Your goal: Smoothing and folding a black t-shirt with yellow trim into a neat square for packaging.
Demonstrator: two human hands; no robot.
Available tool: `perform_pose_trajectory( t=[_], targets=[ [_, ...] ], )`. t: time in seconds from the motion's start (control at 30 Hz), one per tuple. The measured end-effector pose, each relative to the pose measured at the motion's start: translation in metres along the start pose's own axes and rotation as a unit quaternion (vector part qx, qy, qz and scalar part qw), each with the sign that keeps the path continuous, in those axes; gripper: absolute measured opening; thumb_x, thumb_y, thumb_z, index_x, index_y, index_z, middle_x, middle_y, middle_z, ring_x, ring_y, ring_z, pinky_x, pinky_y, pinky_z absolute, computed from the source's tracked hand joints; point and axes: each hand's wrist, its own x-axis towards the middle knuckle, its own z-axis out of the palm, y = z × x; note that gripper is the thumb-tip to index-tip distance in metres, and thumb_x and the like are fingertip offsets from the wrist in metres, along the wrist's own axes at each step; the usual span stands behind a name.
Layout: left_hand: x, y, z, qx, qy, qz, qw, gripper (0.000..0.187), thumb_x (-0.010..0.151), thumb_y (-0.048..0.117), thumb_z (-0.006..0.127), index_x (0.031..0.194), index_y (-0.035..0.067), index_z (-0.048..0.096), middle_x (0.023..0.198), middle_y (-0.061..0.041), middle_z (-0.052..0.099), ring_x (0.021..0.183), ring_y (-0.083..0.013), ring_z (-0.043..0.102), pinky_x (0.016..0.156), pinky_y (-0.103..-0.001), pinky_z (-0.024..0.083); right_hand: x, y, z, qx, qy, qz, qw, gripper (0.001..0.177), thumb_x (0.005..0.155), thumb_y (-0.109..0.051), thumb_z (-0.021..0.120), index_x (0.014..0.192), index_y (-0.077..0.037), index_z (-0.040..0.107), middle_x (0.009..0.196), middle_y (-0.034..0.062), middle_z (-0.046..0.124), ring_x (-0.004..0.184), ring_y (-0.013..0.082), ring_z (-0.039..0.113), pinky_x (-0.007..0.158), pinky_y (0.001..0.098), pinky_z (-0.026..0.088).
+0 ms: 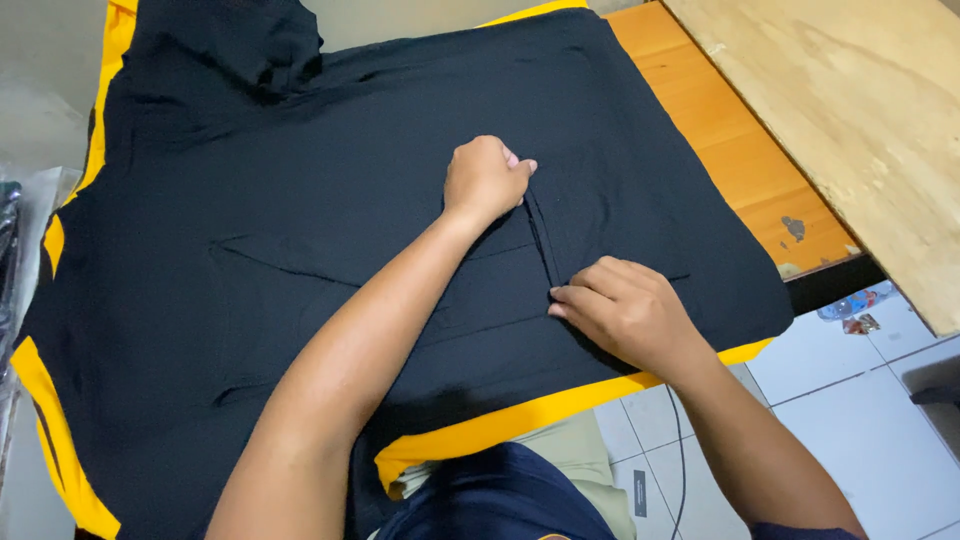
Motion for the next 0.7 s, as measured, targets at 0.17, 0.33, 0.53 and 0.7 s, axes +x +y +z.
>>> perform_pose_trajectory(
  t=[0.17, 0.33, 0.53, 0.7],
  targets=[
    [-0.033, 0.025, -0.019, 0.117, 0.011, 0.068, 0.991, 0.033, 0.094, 0.032, 0.063, 0.091, -0.001, 0.068, 0.082, -0.024, 0.070, 0.081, -0.0446, 0.073, 0.069, -0.058, 0.060, 0.009, 0.024, -0.043, 0.039, 0.001, 0.024, 0.999, 0.014, 0.095, -0.020, 0.072, 0.092, -0.007, 0.077, 0.084, 0.0113, 0.074, 0.078, 0.0302, 0.070, 0.069, 0.0400, 0.056],
    [-0.058, 0.040, 0.013, 0.153, 0.215, 0.366, 0.892, 0.039, 0.084, 0.026, 0.072, 0.097, -0.009, 0.063, 0.096, -0.027, 0.060, 0.081, -0.0402, 0.059, 0.069, -0.046, 0.051, 0.035, 0.075, -0.066, -0.012, -0.054, 0.086, 0.995, 0.027, 0.098, -0.007, 0.058, 0.119, 0.003, 0.071, 0.121, 0.0185, 0.070, 0.106, 0.0329, 0.067, 0.093, 0.0395, 0.052],
    [-0.074, 0.037, 0.018, 0.262, -0.096, 0.230, 0.932, 0.115, 0.088, 0.075, 0.056, 0.151, -0.018, 0.030, 0.160, -0.039, 0.024, 0.153, -0.0524, 0.016, 0.122, -0.066, 0.010, 0.042, 0.140, -0.029, 0.078, -0.282, 0.043, 0.955, 0.065, 0.102, -0.040, 0.054, 0.143, 0.010, 0.049, 0.143, 0.0393, 0.052, 0.138, 0.0578, 0.042, 0.118, 0.0676, 0.027],
    [-0.083, 0.022, 0.010, 0.289, -0.147, 0.230, 0.918, 0.139, 0.076, 0.094, 0.049, 0.154, -0.017, 0.020, 0.163, -0.040, 0.013, 0.155, -0.0511, 0.010, 0.117, -0.074, 0.001, 0.025, 0.185, -0.016, -0.030, -0.353, 0.069, 0.932, 0.124, 0.073, -0.087, 0.060, 0.165, -0.012, 0.025, 0.168, 0.0152, 0.026, 0.156, 0.0398, 0.018, 0.122, 0.0644, 0.013]
  ],
)
